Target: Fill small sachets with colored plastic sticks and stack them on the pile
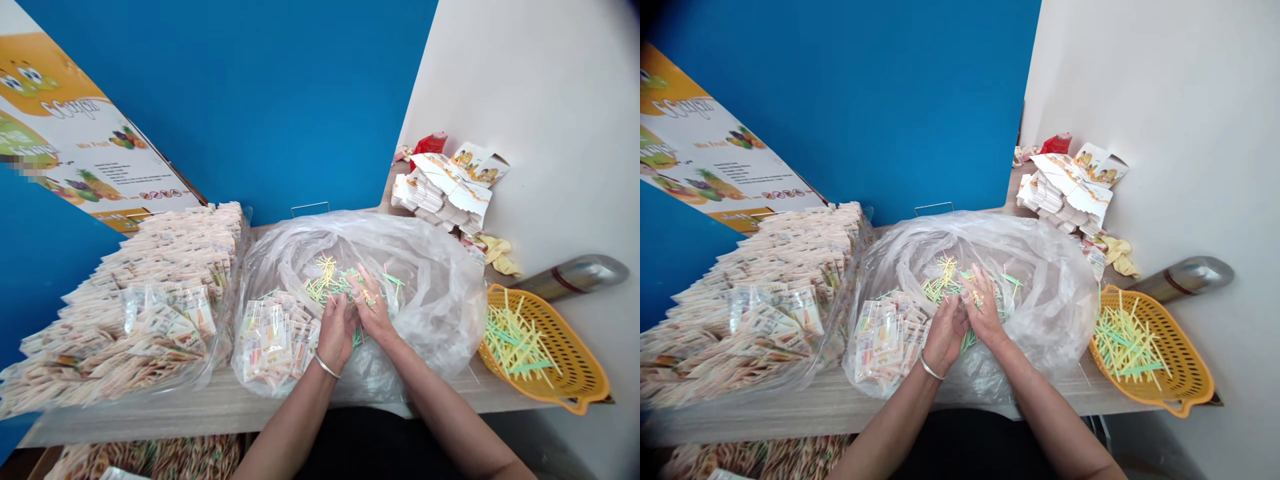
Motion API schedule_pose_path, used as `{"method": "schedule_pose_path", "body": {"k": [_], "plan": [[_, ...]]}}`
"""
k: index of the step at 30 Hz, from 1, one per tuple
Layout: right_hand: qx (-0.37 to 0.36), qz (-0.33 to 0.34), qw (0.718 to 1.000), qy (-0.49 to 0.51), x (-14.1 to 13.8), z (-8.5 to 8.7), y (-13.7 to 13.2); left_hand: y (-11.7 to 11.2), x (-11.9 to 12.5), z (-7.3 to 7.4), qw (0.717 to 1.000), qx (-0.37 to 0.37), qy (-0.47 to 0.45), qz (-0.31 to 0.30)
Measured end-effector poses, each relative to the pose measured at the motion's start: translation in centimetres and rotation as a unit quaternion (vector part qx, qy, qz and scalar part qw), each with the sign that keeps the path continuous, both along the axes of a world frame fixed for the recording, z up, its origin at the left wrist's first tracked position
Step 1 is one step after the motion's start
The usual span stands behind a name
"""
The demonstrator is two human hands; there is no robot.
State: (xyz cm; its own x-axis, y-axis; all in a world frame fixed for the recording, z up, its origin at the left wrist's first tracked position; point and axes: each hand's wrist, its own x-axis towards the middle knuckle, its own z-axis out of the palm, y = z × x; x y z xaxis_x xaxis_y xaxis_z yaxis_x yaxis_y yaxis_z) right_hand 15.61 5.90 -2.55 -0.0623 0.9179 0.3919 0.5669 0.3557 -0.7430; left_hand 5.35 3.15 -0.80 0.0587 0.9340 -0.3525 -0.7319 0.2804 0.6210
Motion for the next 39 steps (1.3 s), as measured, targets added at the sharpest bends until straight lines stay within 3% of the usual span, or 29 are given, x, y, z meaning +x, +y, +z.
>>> {"method": "schedule_pose_path", "body": {"k": [5, 9, 12, 15, 17, 20, 22, 24, 28, 34, 36, 39], "plan": [[0.061, -0.032, 0.995, -0.066, 0.2, -0.2, 0.2, -1.1, -0.1, 2.0, 0.998, -0.001, 0.047, -0.032], [0.096, -0.024, 0.993, -0.067, -0.5, -0.1, 0.2, -1.0, 0.9, 2.3, 0.997, 0.041, 0.051, -0.049], [0.064, -0.006, 0.998, -0.008, -0.8, 0.3, 0.1, -0.5, 1.3, 2.1, 0.997, 0.065, 0.028, -0.028], [-0.007, 0.005, 0.994, 0.105, -0.8, 0.7, 0.1, -0.2, 1.0, 1.8, 0.998, 0.045, -0.026, -0.046], [-0.085, 0.013, 0.973, 0.214, -0.6, 0.9, 0.1, -0.2, 0.5, 1.6, 0.998, 0.008, -0.038, -0.058], [-0.214, 0.046, 0.897, 0.384, -0.4, 1.0, 0.2, -0.4, -0.1, 1.2, 0.998, 0.009, 0.015, -0.062], [-0.25, 0.06, 0.859, 0.444, -0.3, 1.0, 0.2, -0.5, -0.2, 0.9, 0.994, 0.035, 0.068, -0.079], [-0.251, 0.062, 0.851, 0.456, -0.3, 1.2, 0.1, -0.5, -0.2, 0.8, 0.988, 0.05, 0.117, -0.084], [-0.25, 0.063, 0.86, 0.441, -0.6, 1.9, -0.2, -0.4, 0.0, 0.9, 0.988, 0.029, 0.136, -0.06], [-0.233, 0.057, 0.892, 0.384, -0.8, 2.3, -0.6, -0.4, 0.0, 0.8, 0.999, -0.022, 0.025, -0.028], [-0.199, 0.047, 0.918, 0.339, -0.8, 2.1, -0.7, -0.3, 0.0, 0.6, 0.999, -0.043, -0.008, -0.012], [-0.083, 0.016, 0.97, 0.23, -0.6, 1.7, -0.8, -0.1, 0.1, 0.9, 0.996, -0.054, -0.076, -0.017]]}}
